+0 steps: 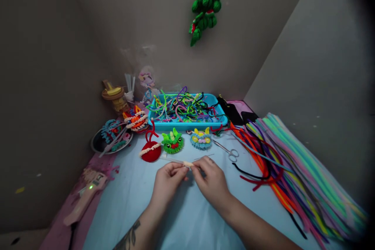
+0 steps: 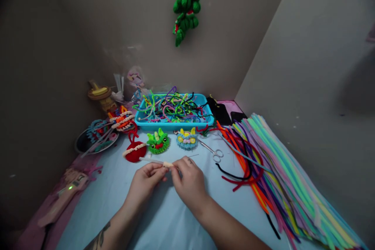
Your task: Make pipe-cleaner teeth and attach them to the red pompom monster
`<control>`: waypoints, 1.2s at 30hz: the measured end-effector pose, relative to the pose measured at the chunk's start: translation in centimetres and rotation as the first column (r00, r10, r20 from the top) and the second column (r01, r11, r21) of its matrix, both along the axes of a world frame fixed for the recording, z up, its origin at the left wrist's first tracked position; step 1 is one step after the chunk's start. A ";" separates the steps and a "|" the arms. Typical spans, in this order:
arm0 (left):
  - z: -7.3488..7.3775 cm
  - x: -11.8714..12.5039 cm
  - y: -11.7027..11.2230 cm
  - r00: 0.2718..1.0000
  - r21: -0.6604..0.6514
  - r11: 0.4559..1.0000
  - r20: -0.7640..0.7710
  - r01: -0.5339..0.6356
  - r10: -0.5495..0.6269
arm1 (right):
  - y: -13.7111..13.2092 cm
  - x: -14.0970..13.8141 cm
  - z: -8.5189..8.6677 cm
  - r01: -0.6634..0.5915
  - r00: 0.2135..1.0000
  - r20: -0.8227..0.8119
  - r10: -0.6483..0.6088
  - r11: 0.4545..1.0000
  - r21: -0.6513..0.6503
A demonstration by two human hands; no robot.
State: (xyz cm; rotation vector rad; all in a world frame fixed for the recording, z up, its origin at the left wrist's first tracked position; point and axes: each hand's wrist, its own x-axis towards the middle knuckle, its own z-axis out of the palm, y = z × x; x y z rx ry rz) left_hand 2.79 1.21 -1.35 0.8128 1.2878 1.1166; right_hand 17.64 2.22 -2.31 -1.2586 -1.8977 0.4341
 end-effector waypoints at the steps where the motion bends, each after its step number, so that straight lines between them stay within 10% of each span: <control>1: 0.0 0.0 0.0 1.000 -0.008 1.000 0.004 0.010 -0.010 | 0.0 0.0 0.0 0.000 1.000 0.013 0.000 1.000 0.006; 13: 0.2 0.1 0.1 0.989 -0.018 0.999 -0.142 -0.043 0.040 | -0.3 -0.2 0.3 -0.040 0.986 0.164 0.012 0.985 0.168; 36: 0.6 -0.6 0.2 0.987 0.223 0.975 -0.160 0.000 0.037 | 0.0 0.1 1.1 -0.159 0.964 -0.249 0.092 0.951 -0.264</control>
